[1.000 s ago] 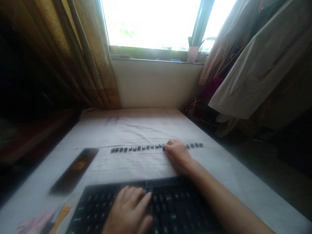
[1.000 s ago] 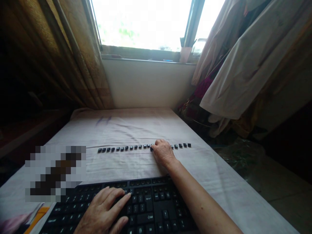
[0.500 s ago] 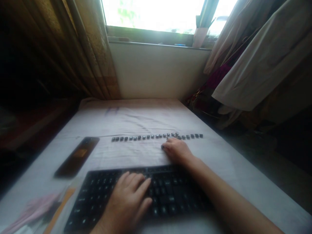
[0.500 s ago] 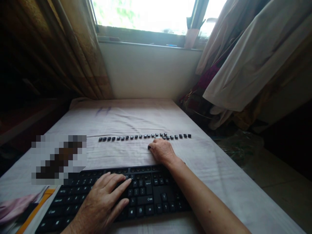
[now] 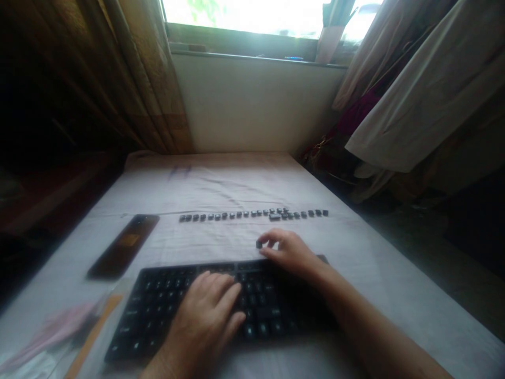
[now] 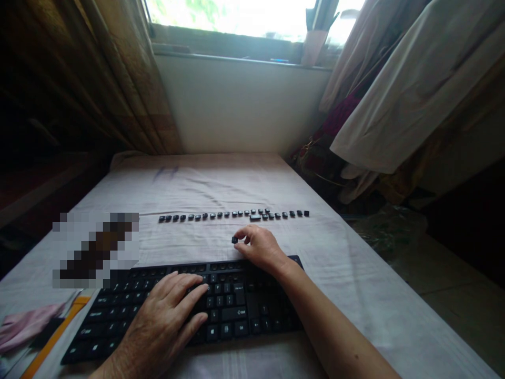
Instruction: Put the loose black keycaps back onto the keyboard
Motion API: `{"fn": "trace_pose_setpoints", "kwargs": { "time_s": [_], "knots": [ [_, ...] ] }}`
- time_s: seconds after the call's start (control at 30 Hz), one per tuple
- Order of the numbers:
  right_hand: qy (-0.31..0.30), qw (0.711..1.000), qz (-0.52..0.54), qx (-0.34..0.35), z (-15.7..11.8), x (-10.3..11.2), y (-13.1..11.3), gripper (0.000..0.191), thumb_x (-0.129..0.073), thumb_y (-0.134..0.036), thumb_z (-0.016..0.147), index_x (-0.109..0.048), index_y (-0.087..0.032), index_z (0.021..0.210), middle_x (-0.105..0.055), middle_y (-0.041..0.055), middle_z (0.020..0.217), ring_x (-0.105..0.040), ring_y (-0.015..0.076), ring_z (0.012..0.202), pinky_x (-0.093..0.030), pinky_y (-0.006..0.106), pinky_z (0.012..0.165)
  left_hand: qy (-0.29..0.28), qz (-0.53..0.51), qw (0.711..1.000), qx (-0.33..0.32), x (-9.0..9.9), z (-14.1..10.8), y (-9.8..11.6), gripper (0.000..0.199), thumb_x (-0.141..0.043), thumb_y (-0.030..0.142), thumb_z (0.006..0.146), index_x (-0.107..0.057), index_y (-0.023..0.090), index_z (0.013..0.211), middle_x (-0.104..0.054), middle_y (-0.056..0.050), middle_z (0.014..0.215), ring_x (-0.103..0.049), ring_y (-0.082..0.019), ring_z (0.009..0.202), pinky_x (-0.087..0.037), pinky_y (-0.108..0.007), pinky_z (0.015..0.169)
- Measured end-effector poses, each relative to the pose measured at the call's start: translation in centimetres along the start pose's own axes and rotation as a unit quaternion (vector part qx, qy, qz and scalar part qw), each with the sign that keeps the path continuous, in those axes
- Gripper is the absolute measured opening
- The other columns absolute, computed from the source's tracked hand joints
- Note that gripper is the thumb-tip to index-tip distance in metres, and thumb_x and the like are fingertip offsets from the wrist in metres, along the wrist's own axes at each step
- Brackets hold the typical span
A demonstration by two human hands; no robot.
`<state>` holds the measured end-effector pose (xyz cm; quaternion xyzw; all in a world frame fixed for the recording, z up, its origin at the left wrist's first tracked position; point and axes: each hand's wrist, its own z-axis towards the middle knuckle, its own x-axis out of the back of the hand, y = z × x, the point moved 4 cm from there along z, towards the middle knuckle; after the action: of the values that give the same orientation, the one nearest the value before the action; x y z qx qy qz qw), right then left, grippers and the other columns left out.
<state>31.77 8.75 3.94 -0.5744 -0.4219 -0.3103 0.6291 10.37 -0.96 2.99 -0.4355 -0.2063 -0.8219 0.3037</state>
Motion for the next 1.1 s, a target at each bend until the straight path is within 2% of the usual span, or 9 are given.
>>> {"fn": "trace_pose_setpoints", "kwargs": {
  "time_s": [0.13,0.27,0.47,0.73,0.87,1.1],
  "knots": [
    [-0.032,0.992,0.098,0.067,-3.5,-0.4,-2.0,0.017,-0.071,-0.013,0.077,-0.073,-0.021,0.092,-0.074,-0.0002,0.086,-0.067,0.0148,0.079,-0.051,0.025,0.074,0.02,0.004,1.0,-0.005,0.2,0.3,0.6,0.029,-0.046,0.032,0.099,-0.069,0.02,0.112,-0.071,-0.006,0.107,-0.064,-0.025,0.099,-0.052,-0.044,0.091],
    [-0.03,0.99,0.09,0.105,-5.1,-1.2,-2.7,0.017,-0.072,-0.012,0.076,-0.074,-0.02,0.091,-0.073,0.0017,0.087,-0.067,0.0165,0.08,-0.051,0.026,0.074,0.011,-0.009,1.0,-0.004,0.0,0.5,1.1,0.031,-0.044,0.031,0.099,-0.069,0.019,0.113,-0.07,-0.006,0.105,-0.063,-0.026,0.099,-0.052,-0.044,0.091],
    [-0.028,0.99,0.098,0.096,-4.9,-1.7,-2.7,0.016,-0.073,-0.014,0.078,-0.076,-0.021,0.092,-0.071,0.0028,0.092,-0.067,0.0166,0.084,-0.051,0.026,0.077,-0.018,-0.02,1.0,0.011,-0.6,0.4,1.1,0.032,-0.051,0.032,0.096,-0.066,0.02,0.121,-0.066,-0.008,0.114,-0.06,-0.028,0.106,-0.05,-0.046,0.094],
    [-0.058,0.991,0.091,0.077,-4.7,-1.9,-2.7,0.018,-0.074,-0.016,0.078,-0.078,-0.02,0.095,-0.072,0.0045,0.093,-0.067,0.0187,0.087,-0.051,0.028,0.08,-0.057,-0.028,0.997,0.032,-1.4,0.2,0.8,0.038,-0.06,0.035,0.091,-0.062,0.023,0.127,-0.062,-0.009,0.12,-0.057,-0.03,0.111,-0.047,-0.051,0.099],
    [-0.045,0.99,0.1,0.094,-4.9,-2.3,-2.3,0.021,-0.074,-0.015,0.079,-0.079,-0.021,0.098,-0.073,0.0046,0.092,-0.068,0.0193,0.087,-0.052,0.029,0.081,-0.048,-0.031,0.998,0.025,-1.2,0.4,0.8,0.036,-0.059,0.038,0.092,-0.064,0.022,0.123,-0.064,-0.008,0.117,-0.057,-0.029,0.108,-0.048,-0.049,0.098],
    [0.013,0.985,0.119,0.125,-5.3,-3.2,-1.8,0.019,-0.073,-0.016,0.081,-0.079,-0.022,0.098,-0.074,0.0041,0.089,-0.069,0.0178,0.082,-0.054,0.027,0.076,-0.053,-0.038,0.998,0.026,-1.2,0.6,0.8,0.039,-0.06,0.039,0.091,-0.063,0.023,0.126,-0.063,-0.008,0.117,-0.057,-0.029,0.107,-0.047,-0.05,0.098]
  ]
}}
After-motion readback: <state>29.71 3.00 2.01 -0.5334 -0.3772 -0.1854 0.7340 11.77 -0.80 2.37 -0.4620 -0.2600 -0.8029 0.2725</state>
